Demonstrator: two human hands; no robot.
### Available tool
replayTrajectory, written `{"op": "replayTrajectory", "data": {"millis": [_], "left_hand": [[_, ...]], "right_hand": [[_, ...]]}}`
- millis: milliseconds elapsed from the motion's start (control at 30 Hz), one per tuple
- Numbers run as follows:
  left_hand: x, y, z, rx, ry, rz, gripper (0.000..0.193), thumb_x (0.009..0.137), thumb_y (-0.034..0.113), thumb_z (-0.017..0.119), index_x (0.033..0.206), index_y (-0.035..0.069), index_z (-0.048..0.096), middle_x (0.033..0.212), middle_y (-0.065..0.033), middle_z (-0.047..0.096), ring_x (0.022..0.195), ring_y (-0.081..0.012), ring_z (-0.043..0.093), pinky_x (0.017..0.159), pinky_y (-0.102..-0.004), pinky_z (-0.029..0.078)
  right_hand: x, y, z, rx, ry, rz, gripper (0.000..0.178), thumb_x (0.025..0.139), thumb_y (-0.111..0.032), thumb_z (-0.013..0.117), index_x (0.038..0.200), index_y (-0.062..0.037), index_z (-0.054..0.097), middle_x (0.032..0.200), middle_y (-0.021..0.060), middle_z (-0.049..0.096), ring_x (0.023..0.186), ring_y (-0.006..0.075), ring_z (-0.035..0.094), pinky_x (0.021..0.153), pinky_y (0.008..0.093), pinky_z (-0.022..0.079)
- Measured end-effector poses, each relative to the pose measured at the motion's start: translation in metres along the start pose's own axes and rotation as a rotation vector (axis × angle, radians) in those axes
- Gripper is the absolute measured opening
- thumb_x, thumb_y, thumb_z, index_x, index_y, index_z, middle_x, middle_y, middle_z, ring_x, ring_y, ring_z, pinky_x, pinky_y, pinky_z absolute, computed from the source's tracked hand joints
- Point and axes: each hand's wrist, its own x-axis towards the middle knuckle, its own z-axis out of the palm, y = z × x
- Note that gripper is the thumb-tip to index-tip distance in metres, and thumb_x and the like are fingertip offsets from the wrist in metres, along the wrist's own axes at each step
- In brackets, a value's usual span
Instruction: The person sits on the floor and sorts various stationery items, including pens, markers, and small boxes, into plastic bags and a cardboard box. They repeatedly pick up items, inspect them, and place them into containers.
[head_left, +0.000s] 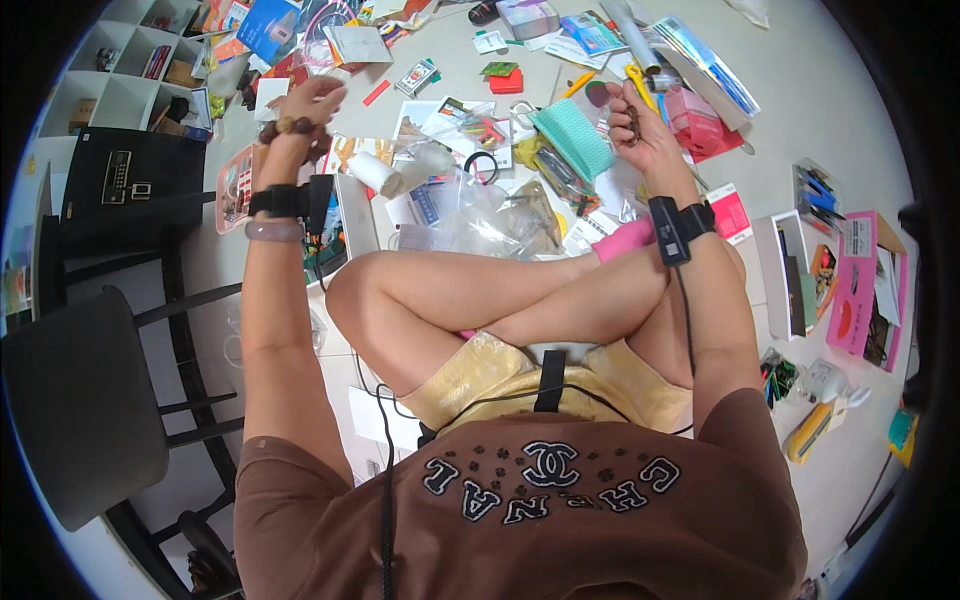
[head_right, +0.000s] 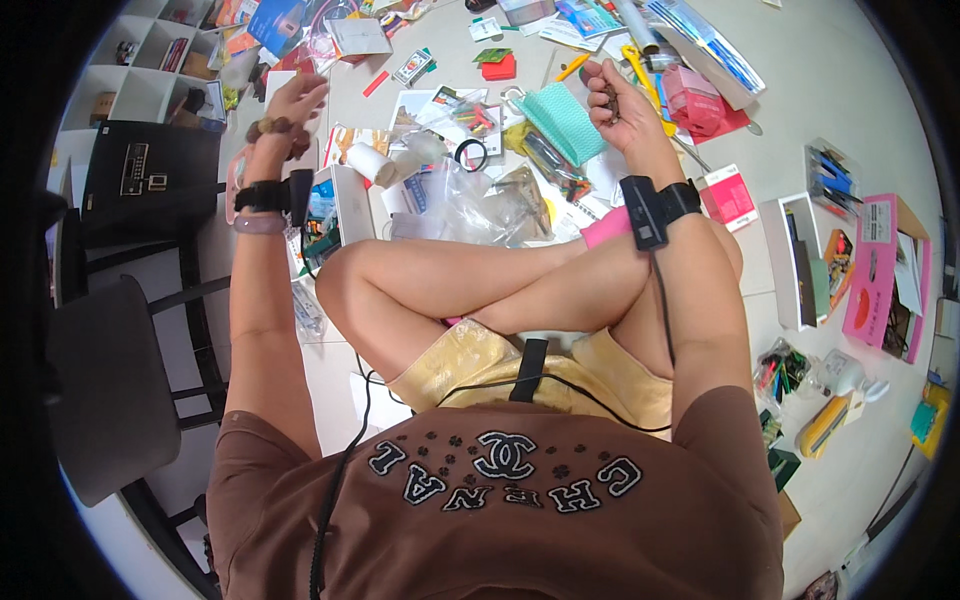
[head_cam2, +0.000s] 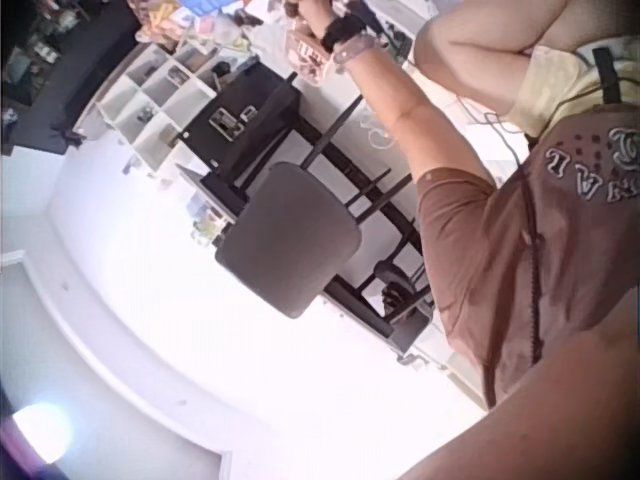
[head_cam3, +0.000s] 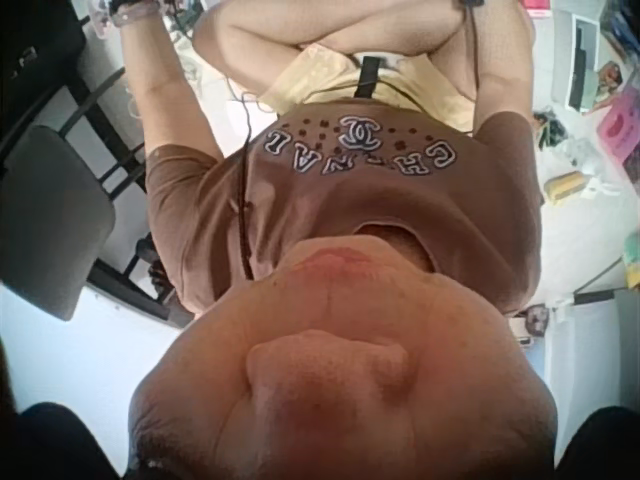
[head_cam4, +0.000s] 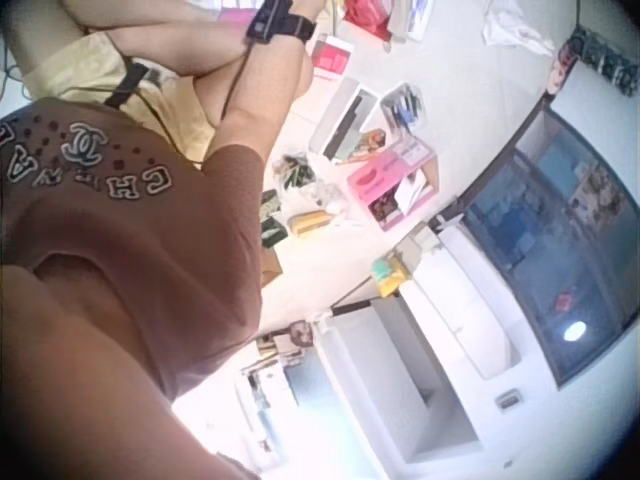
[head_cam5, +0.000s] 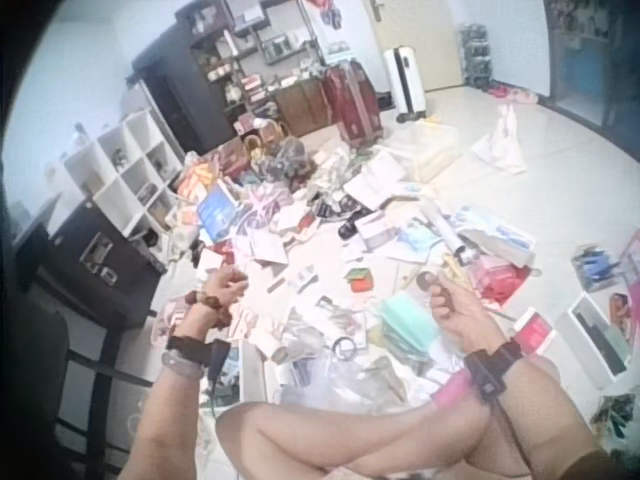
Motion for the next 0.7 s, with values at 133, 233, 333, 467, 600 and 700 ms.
{"op": "replayTrajectory", "data": {"millis": [133,233,333,467,600,700], "left_hand": [[0.035,0.006,0.102,0.222,-0.247,0.204,0.039,0.081,0.03,0.067,0.109,0.005,0.06,0.1,-0.0099,0.065,0.087,-0.0232,0.063,0.076,-0.034,0.052],[0.037,0.003,0.193,0.43,-0.29,0.322,0.07,0.067,0.043,0.074,0.124,0.009,0.051,0.129,-0.0165,0.048,0.117,-0.0342,0.046,0.098,-0.04,0.039],[0.024,-0.009,0.249,0.44,-0.242,0.187,0.082,0.059,0.045,0.079,0.127,0.013,0.048,0.133,-0.0236,0.041,0.124,-0.0387,0.038,0.102,-0.0407,0.036],[0.018,-0.015,0.264,0.275,-0.247,0.062,0.059,0.07,0.035,0.071,0.121,0.012,0.051,0.116,-0.021,0.056,0.102,-0.038,0.056,0.087,-0.0401,0.048],[0.006,0.006,0.233,-0.586,-0.322,-0.305,0.034,0.089,0.022,0.055,0.118,0.005,0.049,0.105,-0.0162,0.063,0.091,-0.0314,0.065,0.065,-0.0315,0.056],[-0.013,0.035,0.192,-1.244,-0.571,-0.298,0.039,0.093,0.02,0.049,0.124,-0.003,0.041,0.121,-0.0225,0.053,0.101,-0.0379,0.059,0.075,-0.0355,0.058]], "right_hand": [[0.021,-0.001,-0.002,0.075,0.036,0.04,0.028,0.088,-0.033,0.06,0.091,-0.0051,0.06,0.07,-0.0017,0.053,0.056,0.0057,0.046,0.039,0.0156,0.03],[0.021,-0.007,-0.009,0.084,-0.006,0.033,0.025,0.089,-0.032,0.059,0.085,-0.0067,0.057,0.069,-0.0014,0.052,0.055,0.0062,0.045,0.039,0.0162,0.029],[0.021,-0.005,-0.014,0.049,0.109,0.031,0.024,0.088,-0.031,0.061,0.083,-0.0078,0.056,0.067,-0.0018,0.05,0.054,0.0059,0.044,0.038,0.0169,0.027],[0.023,0.0,-0.018,0.009,0.11,0.027,0.025,0.088,-0.032,0.061,0.085,-0.0075,0.057,0.067,-0.0016,0.051,0.054,0.0058,0.044,0.039,0.0173,0.028],[0.023,0.008,-0.014,0.033,0.024,0.12,0.029,0.089,-0.033,0.059,0.092,-0.0034,0.058,0.069,0.0006,0.052,0.057,0.0074,0.048,0.041,0.0174,0.035],[0.019,0.017,-0.004,0.025,-0.014,0.205,0.039,0.091,-0.034,0.054,0.104,0.002,0.059,0.076,0.0061,0.057,0.064,0.0126,0.056,0.049,0.0202,0.047]]}}
